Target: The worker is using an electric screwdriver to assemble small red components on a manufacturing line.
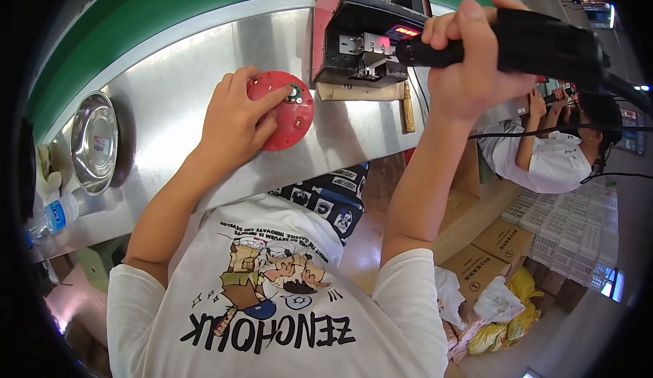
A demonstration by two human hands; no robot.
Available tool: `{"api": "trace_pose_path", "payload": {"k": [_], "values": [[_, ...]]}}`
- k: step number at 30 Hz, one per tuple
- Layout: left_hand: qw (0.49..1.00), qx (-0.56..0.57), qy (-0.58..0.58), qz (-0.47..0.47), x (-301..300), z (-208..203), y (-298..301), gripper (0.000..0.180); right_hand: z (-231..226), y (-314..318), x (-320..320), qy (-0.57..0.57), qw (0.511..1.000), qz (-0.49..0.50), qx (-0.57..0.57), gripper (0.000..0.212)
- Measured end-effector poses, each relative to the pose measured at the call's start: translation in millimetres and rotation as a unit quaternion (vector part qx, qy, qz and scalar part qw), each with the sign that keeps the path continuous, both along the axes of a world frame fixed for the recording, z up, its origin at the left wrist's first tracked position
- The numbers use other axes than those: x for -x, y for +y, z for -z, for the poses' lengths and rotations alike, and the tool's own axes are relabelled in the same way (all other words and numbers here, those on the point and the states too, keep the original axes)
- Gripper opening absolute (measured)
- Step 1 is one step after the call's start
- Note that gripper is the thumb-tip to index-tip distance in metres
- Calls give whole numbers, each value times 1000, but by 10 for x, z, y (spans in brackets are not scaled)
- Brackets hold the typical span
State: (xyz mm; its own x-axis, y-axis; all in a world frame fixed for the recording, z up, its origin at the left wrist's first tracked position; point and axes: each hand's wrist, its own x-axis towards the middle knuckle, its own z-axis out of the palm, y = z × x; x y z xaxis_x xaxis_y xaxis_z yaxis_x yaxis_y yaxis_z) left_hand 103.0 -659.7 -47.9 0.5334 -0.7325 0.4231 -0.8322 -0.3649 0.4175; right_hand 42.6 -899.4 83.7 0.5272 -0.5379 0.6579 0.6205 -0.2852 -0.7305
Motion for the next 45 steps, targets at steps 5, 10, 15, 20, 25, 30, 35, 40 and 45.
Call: {"api": "trace_pose_path", "payload": {"k": [5, 10, 15, 20, 25, 30, 35, 40, 45], "values": [[1000, -3, 5, 3, 4, -18, 11, 40, 217, -32, 7, 25, 999, -45, -2, 30], [1000, -5, 4, -1, -8, 12, 44, 41, 396, 239, 174, 59, 989, -133, 36, 37], [1000, 1, 7, 7, 7, -2, 9, 42, 204, 241, 158, -12, 996, -45, 72, 35], [1000, -9, 7, 0, 11, 2, 36, 43, 48, 112, 38, 0, 999, -18, 39, 31], [1000, -8, 6, 2, 5, -17, 38, 44, 65, -18, -36, 48, 999, -17, -4, 30], [1000, -9, 11, 6, 4, -33, 32, 44, 131, -67, -63, 20, 997, -51, -58, 32], [1000, -11, 19, 6, 1, -44, 39, 43, 148, -78, -77, 24, 996, -50, -64, 32], [1000, -5, 9, 1, 3, -25, 34, 43, 167, -20, -38, 44, 998, -34, -26, 25], [1000, -11, 12, 3, 14, -22, 30, 43, 148, 88, -16, 51, 999, 1, -19, 23]]}}
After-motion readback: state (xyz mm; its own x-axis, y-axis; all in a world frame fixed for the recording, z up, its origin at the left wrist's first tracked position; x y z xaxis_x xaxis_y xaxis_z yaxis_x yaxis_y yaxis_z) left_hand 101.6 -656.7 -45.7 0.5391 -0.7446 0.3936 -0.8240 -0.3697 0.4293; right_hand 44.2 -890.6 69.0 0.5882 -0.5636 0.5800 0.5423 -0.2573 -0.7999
